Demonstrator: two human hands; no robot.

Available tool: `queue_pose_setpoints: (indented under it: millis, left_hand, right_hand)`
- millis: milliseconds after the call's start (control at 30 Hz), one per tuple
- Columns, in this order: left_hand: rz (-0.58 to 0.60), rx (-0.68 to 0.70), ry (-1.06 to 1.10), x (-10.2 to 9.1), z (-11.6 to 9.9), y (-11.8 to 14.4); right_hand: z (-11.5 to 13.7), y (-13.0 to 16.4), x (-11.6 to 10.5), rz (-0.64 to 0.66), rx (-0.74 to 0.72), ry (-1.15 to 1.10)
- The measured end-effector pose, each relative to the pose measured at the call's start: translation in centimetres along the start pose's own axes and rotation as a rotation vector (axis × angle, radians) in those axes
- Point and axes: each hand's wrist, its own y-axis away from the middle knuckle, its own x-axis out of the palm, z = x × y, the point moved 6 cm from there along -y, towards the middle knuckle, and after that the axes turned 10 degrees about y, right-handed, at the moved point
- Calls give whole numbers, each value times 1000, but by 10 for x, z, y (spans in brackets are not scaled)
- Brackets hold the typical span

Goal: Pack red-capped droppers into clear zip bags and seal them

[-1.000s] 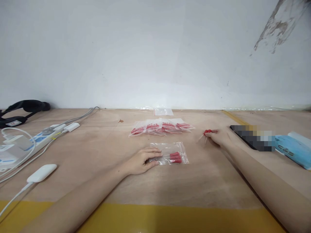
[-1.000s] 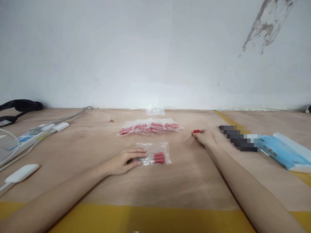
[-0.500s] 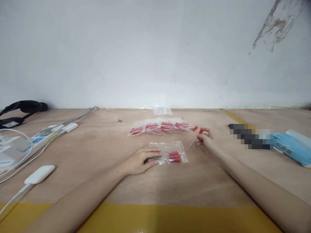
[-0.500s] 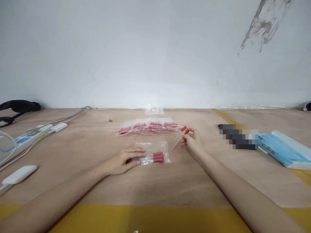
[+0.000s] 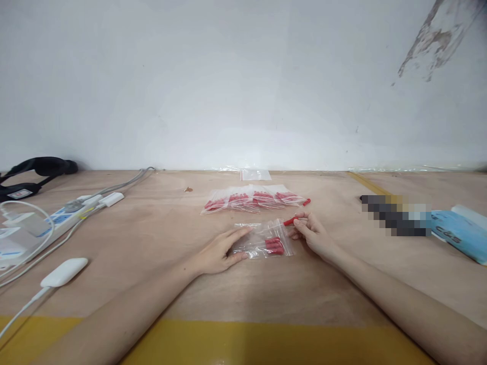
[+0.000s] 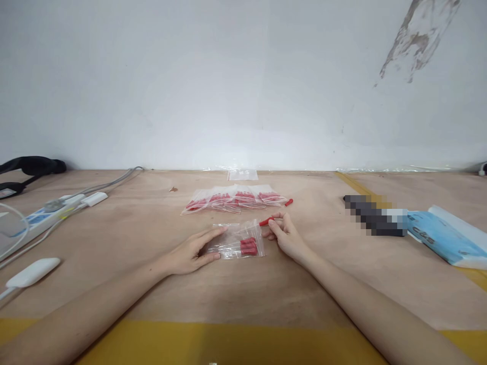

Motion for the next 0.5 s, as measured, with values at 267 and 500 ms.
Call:
queue_pose_setpoints:
  millis: [267,500]
  left_hand:
    - [3,0,-2,0,1,0]
    - [2,13,5,1,0,-1]
  right_hand:
    - [10,-5,-11,157,-196,431]
    - [14,-6,10,115,-235,433]
